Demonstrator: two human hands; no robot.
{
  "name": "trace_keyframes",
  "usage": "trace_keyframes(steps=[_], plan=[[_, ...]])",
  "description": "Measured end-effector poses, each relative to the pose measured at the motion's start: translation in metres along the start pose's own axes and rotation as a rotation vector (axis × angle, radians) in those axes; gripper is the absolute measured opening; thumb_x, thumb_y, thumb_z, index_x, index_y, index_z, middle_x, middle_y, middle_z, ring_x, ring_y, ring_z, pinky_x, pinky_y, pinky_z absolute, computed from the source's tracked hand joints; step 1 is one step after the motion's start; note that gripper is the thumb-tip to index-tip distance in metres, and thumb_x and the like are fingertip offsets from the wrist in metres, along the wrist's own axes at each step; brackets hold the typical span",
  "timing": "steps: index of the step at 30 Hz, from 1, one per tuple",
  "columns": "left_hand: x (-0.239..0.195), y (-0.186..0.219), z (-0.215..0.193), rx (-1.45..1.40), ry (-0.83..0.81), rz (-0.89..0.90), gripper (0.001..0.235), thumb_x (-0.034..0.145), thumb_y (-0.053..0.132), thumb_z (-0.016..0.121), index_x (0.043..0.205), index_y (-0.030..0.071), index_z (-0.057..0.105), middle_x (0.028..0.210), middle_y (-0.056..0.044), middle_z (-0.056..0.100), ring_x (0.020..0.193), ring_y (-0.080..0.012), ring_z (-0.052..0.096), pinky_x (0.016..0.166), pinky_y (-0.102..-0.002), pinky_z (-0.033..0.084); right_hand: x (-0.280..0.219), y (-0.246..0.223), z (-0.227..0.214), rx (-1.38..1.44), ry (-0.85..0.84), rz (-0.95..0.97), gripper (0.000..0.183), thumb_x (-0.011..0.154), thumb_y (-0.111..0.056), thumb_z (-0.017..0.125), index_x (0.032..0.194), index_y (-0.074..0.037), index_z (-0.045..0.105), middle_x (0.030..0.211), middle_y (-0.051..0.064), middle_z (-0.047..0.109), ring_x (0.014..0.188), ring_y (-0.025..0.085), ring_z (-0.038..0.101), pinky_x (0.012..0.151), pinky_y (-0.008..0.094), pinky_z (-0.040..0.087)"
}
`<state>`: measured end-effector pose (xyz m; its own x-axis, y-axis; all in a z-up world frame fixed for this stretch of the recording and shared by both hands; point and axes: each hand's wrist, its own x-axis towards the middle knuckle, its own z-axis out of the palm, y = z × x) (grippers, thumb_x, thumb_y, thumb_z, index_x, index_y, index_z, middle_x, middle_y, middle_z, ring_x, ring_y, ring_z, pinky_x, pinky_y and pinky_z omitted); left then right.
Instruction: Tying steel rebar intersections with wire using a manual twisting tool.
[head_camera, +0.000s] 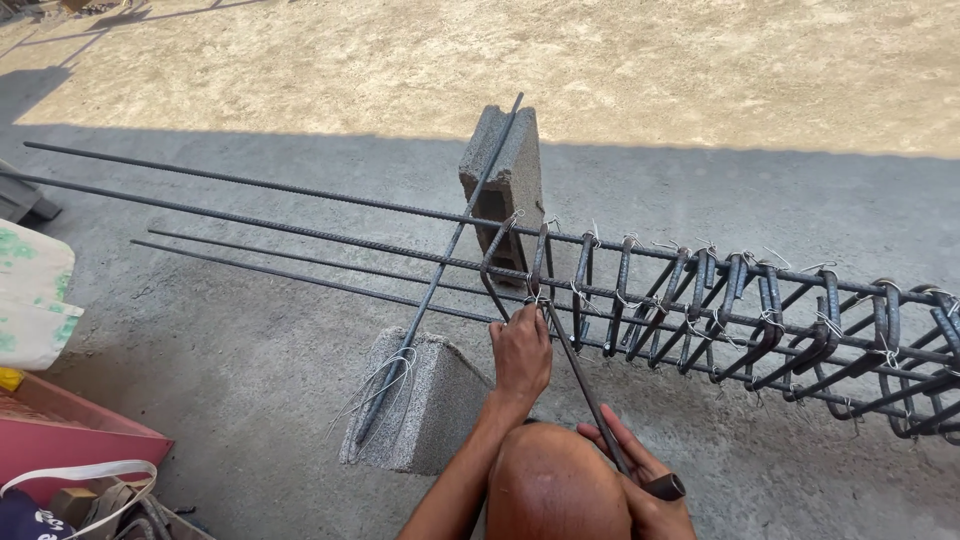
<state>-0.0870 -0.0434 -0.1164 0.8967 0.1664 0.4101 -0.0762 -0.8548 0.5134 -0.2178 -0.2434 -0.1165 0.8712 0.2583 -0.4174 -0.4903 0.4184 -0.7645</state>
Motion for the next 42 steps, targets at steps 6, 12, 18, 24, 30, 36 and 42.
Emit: trace_keyframes(steps=[6, 12, 18, 24, 30, 36, 42], plan=[[0.012, -0.002, -0.003, 0.115, -0.194, 0.039, 0.013, 0.1, 0.009, 0.056, 0.097, 0.002, 0.066, 0.073, -0.008, 0.067, 0.059, -0.0197, 0.059, 0.076, -0.043, 0.041, -0.004, -0.001, -0.018, 0.195, -0.19, 0.011, 0.071, 0.081, 0.002, 0.052, 0.151, 0.013, 0.045, 0.082, 0.017, 0.065, 0.046, 0.009, 0.041, 0.051, 0.031, 0.037], [0.012, -0.004, 0.001, 0.09, -0.209, 0.034, 0.016, 0.101, 0.012, 0.056, 0.095, 0.001, 0.066, 0.072, -0.008, 0.066, 0.059, -0.0193, 0.057, 0.076, -0.044, 0.04, 0.001, 0.024, -0.018, 0.027, -0.255, -0.051, 0.079, 0.075, 0.003, 0.051, 0.154, 0.003, 0.045, 0.079, 0.021, 0.071, 0.045, 0.013, 0.048, 0.038, 0.024, 0.025], [0.008, 0.002, 0.0, -0.015, -0.224, -0.046, 0.013, 0.099, 0.01, 0.057, 0.096, 0.0, 0.065, 0.073, -0.007, 0.061, 0.057, -0.0178, 0.051, 0.074, -0.044, 0.039, 0.014, 0.038, -0.025, -0.28, -0.205, -0.206, 0.075, 0.076, 0.013, 0.064, 0.15, 0.001, 0.053, 0.077, 0.017, 0.075, 0.061, 0.018, 0.064, 0.054, 0.028, 0.039], [0.008, 0.021, -0.022, -0.151, -0.198, -0.165, 0.022, 0.1, 0.016, 0.057, 0.088, 0.0, 0.066, 0.07, -0.011, 0.066, 0.053, -0.0228, 0.057, 0.083, -0.049, 0.043, 0.008, 0.034, -0.017, -0.617, -0.023, -0.168, 0.087, 0.064, -0.001, 0.086, 0.146, -0.004, 0.058, 0.076, 0.014, 0.084, 0.066, 0.019, 0.077, 0.058, 0.029, 0.052], [0.011, 0.025, -0.024, -0.176, -0.227, -0.21, 0.082, 0.091, 0.062, 0.06, 0.115, -0.017, 0.066, 0.095, -0.031, 0.074, 0.083, -0.0416, 0.075, 0.103, -0.067, 0.031, 0.008, 0.01, -0.01, -1.162, 0.001, 0.025, 0.081, 0.084, -0.019, 0.069, 0.157, -0.035, 0.04, 0.102, -0.002, 0.089, 0.092, 0.014, 0.084, 0.08, 0.027, 0.058], [0.014, 0.025, -0.02, -0.149, -0.207, -0.23, 0.046, 0.089, 0.032, 0.072, 0.105, -0.011, 0.07, 0.068, -0.012, 0.071, 0.055, -0.0248, 0.066, 0.095, -0.061, 0.041, 0.028, 0.015, -0.028, -1.544, -0.119, 0.233, 0.083, 0.097, -0.047, 0.054, 0.162, -0.054, 0.002, 0.127, 0.008, 0.075, 0.123, 0.029, 0.071, 0.098, 0.043, 0.059], [0.013, 0.026, -0.022, -0.225, -0.184, -0.259, 0.03, 0.088, 0.029, 0.069, 0.08, 0.0, 0.071, 0.056, -0.008, 0.065, 0.053, -0.0232, 0.061, 0.095, -0.052, 0.041, 0.021, -0.016, -0.022, -1.99, -0.309, -0.075, 0.101, 0.094, -0.026, 0.066, 0.162, 0.001, -0.004, 0.122, 0.027, 0.065, 0.094, 0.036, 0.079, 0.086, 0.052, 0.066]])
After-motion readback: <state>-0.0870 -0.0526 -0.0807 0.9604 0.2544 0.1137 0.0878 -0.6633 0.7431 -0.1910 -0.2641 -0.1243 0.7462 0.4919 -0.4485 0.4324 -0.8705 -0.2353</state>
